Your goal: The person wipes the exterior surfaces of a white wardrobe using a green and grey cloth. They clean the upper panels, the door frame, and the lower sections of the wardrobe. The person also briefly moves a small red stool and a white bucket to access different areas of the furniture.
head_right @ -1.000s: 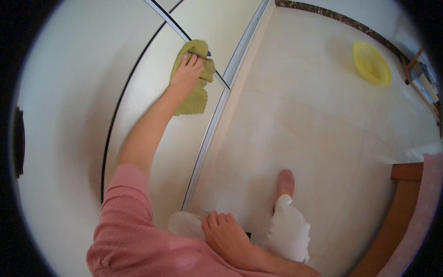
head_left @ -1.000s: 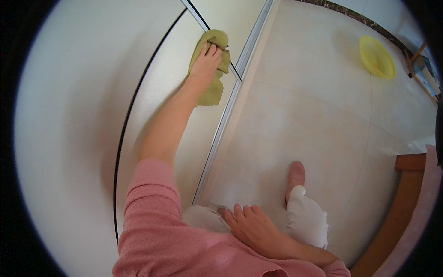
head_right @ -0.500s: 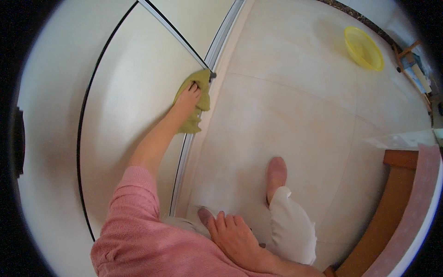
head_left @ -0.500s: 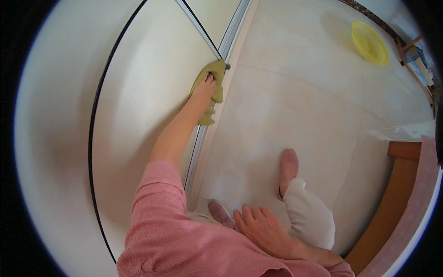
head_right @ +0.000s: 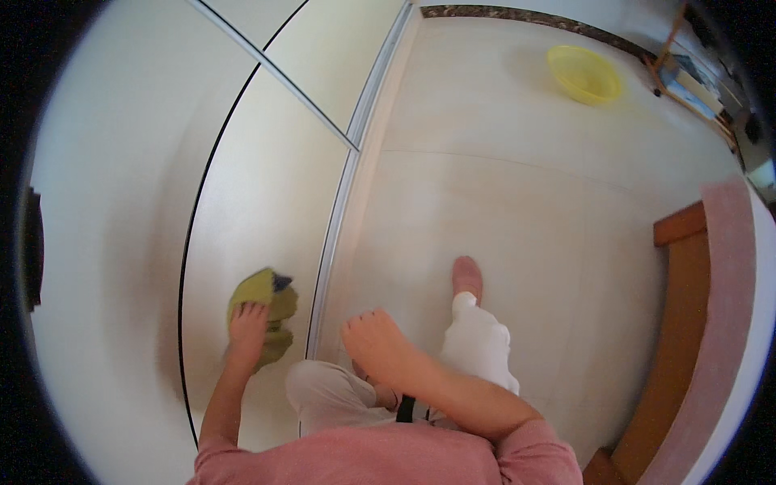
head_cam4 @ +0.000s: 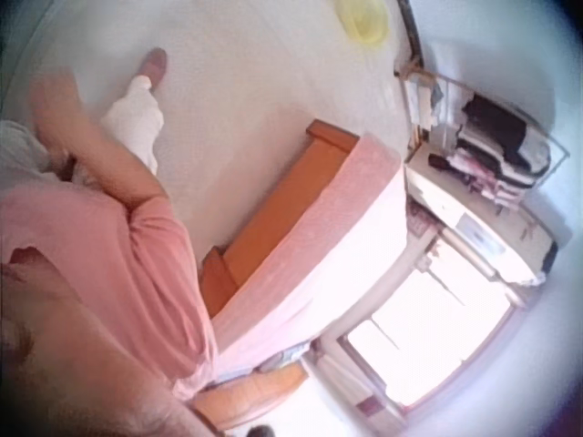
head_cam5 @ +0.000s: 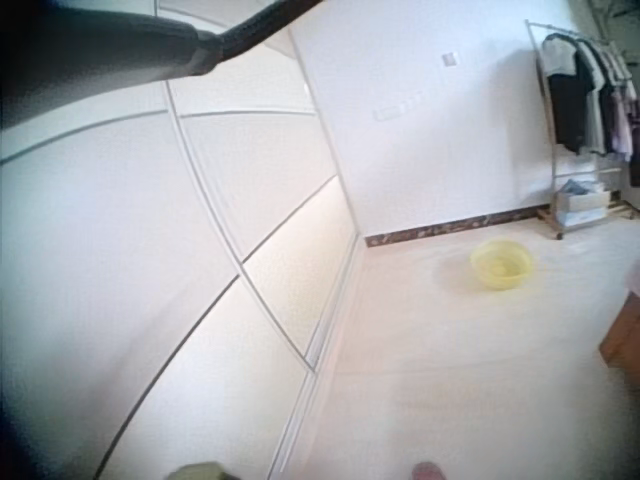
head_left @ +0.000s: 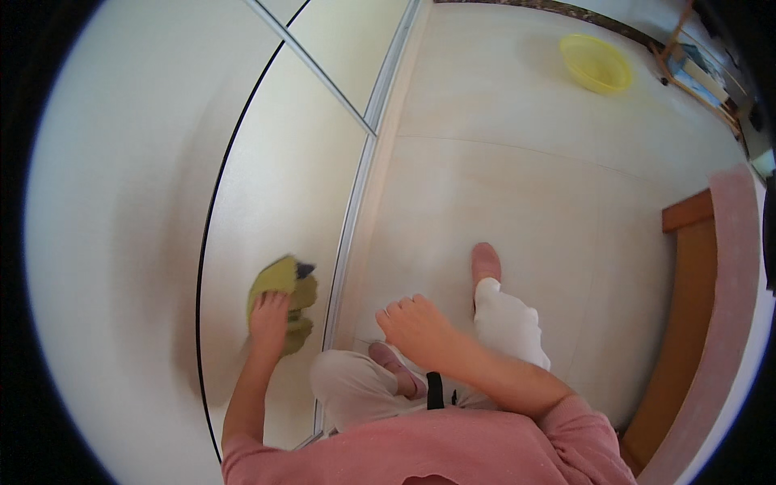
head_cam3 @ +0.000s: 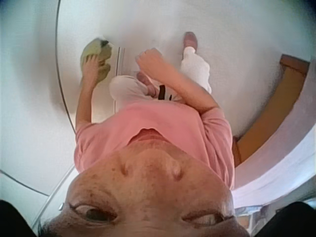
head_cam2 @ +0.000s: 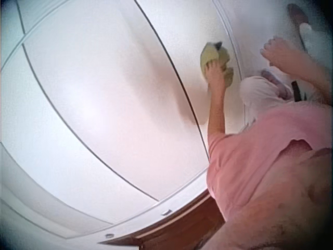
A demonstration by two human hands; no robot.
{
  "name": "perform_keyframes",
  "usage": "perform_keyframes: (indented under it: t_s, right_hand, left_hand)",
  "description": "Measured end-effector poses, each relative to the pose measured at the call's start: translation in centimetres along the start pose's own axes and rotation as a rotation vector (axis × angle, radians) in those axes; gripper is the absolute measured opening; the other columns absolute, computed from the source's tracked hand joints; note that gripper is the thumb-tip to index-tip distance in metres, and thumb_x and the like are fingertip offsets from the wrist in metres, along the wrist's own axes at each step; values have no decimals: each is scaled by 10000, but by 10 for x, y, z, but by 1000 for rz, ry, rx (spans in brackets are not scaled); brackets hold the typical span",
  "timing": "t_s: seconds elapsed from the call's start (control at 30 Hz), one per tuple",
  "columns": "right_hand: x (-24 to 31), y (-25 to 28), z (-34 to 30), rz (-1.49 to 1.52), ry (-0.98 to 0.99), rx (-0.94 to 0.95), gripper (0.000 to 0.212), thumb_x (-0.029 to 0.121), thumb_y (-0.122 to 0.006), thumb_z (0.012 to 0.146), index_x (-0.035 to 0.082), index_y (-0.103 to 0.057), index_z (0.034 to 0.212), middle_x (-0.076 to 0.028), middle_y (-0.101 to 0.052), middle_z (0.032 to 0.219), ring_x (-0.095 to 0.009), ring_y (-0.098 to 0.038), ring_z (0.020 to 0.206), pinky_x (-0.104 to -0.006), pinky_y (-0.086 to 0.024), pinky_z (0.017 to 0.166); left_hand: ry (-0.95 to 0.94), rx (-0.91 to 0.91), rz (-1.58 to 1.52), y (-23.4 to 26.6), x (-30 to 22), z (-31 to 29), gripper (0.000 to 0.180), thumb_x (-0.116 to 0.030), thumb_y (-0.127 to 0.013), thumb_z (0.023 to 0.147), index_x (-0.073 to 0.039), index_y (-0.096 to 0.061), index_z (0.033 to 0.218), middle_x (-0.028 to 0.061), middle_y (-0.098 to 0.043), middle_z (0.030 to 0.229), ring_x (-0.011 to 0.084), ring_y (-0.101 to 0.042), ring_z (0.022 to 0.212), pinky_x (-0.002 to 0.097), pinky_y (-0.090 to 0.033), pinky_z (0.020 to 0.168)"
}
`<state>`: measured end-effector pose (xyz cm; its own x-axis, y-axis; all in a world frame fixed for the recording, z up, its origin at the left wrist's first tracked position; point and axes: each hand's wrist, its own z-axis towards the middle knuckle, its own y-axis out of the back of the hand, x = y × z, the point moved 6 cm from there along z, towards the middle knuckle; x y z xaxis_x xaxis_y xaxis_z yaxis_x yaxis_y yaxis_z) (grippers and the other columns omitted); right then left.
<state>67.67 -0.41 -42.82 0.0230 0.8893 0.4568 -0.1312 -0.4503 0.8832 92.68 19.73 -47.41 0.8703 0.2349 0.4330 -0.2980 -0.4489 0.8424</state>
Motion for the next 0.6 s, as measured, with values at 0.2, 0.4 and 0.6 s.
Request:
perform_keyframes:
  t_s: [0.2, 0.4, 0.6]
  right_hand:
    - [-7, -25, 29, -65, -163, 251, 223, 266, -739, 826, 96, -624, 914, -70, -659, 844, -255, -651, 825, -387, -457, 705]
    - [17, 13, 9, -6, -116, 126, 240, 218, -735, 791, 80, -646, 966, -86, -676, 864, -260, -673, 828, -377, -479, 693]
    - [37, 29, -6, -130, -20, 75, 241, 156, -714, 753, 72, -628, 963, -62, -638, 818, -224, -648, 780, -345, -457, 666]
  left_hand:
    - [336, -200, 169, 107, 61, -81, 723, -235, -700, 857, -166, -401, 1512, 98, -596, 1340, 285, -514, 1275, 476, -363, 1098]
    - [489, 6, 89, 109, 92, 0, 931, -363, -783, 792, -199, -295, 1567, 131, -593, 1338, 289, -507, 1274, 496, -333, 1120]
    - [230, -317, 398, 207, 95, 159, 961, -449, -738, 821, -123, -242, 1577, 115, -631, 1268, 288, -507, 1258, 500, -255, 1164]
